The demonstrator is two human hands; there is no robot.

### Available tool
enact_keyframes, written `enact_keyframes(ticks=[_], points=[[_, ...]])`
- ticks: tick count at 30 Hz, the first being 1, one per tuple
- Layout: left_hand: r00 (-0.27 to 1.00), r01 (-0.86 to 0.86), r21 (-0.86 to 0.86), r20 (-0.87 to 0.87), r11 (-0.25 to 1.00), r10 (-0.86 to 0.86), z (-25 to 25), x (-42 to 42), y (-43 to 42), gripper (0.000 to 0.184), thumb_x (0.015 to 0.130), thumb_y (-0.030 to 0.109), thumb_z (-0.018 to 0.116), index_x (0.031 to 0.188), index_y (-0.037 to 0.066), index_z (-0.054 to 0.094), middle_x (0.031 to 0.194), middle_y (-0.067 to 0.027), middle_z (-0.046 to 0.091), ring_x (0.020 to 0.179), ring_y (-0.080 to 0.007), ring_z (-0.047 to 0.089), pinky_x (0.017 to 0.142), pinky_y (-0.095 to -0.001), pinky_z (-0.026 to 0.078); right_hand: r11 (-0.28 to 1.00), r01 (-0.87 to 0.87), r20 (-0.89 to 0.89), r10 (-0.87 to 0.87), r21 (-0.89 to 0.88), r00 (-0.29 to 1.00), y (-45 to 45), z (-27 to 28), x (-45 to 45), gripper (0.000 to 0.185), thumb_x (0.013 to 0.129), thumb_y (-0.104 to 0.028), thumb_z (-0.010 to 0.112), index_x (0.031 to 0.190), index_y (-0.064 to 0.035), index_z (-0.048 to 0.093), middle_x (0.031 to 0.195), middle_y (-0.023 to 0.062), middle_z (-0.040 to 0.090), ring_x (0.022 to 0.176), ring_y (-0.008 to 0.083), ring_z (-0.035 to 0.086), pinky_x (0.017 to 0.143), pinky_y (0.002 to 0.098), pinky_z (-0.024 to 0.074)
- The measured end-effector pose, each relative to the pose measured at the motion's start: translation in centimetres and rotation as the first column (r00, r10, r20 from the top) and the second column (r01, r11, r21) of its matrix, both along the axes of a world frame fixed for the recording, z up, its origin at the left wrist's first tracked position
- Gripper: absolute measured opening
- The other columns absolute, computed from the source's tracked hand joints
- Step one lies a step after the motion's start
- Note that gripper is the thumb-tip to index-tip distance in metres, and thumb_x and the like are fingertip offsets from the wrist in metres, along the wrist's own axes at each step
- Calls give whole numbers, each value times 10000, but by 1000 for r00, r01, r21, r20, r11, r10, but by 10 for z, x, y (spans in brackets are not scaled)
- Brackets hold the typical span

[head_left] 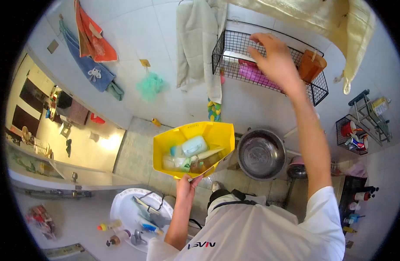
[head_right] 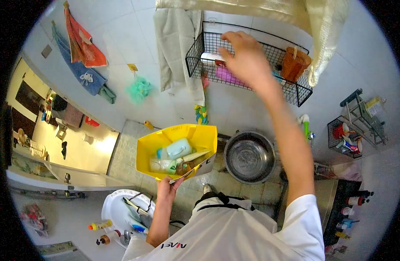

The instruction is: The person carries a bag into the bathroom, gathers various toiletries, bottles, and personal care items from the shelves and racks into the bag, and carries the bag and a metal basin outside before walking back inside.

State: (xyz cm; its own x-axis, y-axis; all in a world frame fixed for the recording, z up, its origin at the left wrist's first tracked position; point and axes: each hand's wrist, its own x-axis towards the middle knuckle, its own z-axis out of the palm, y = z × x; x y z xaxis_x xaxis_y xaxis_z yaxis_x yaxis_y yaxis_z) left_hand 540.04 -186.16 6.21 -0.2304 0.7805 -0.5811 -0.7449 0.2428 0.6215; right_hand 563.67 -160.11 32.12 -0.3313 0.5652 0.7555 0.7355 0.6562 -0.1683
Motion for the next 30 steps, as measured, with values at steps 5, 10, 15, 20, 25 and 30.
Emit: enact_keyframes(ticks=[5,10,15,20,25,30], points=[[998,-55,-2,15,998,55,-9,-4,2,486,792,-36,415,1265,37,329,1172,-185,494,934,-363,589,725,-422,575,724,205,552,279,-659,786,80,7,6,445,763,-365,637,1045,-22,612,944,165,643,808,274,623,728,358,490],[1000,-8,-54,23,999,9,-14,-9,4,550,759,-66,393,1284,75,304,1245,-156,426,1055,-336,526,764,-449,568,705,229,485,183,-671,855,72,26,13,372,842,-325,561,1091,-49,579,928,128,637,797,196,606,694,306,483],[1000,-6,-33,22,999,6,-11,-6,5,560,762,-67,393,1292,88,303,1251,-156,419,1060,-336,522,766,-457,567,761,80,289,145,-643,946,63,42,44,296,885,-275,510,1132,-116,542,964,86,628,819,156,588,707,279,473],[998,3,-50,59,999,0,-20,-10,8,507,761,-63,393,1256,39,346,1211,-165,450,1045,-339,530,767,-461,566,757,107,348,167,-645,922,59,58,53,399,815,-305,599,1155,-110,525,981,86,621,835,155,581,725,277,470],[998,-1,-56,67,998,5,-35,-12,5,494,761,-52,398,1246,31,353,1193,-163,461,1020,-345,542,777,-463,564,824,130,363,97,-551,927,68,59,44,421,726,-331,673,1047,-76,574,938,81,631,831,172,586,704,287,472],[1000,10,-62,18,998,-9,-34,-10,4,472,769,-43,386,1237,1,346,1184,-168,464,1012,-348,544,781,-461,564,818,23,232,136,-575,963,64,46,52,410,702,-341,687,970,-41,609,911,89,633,833,176,580,730,297,463]])
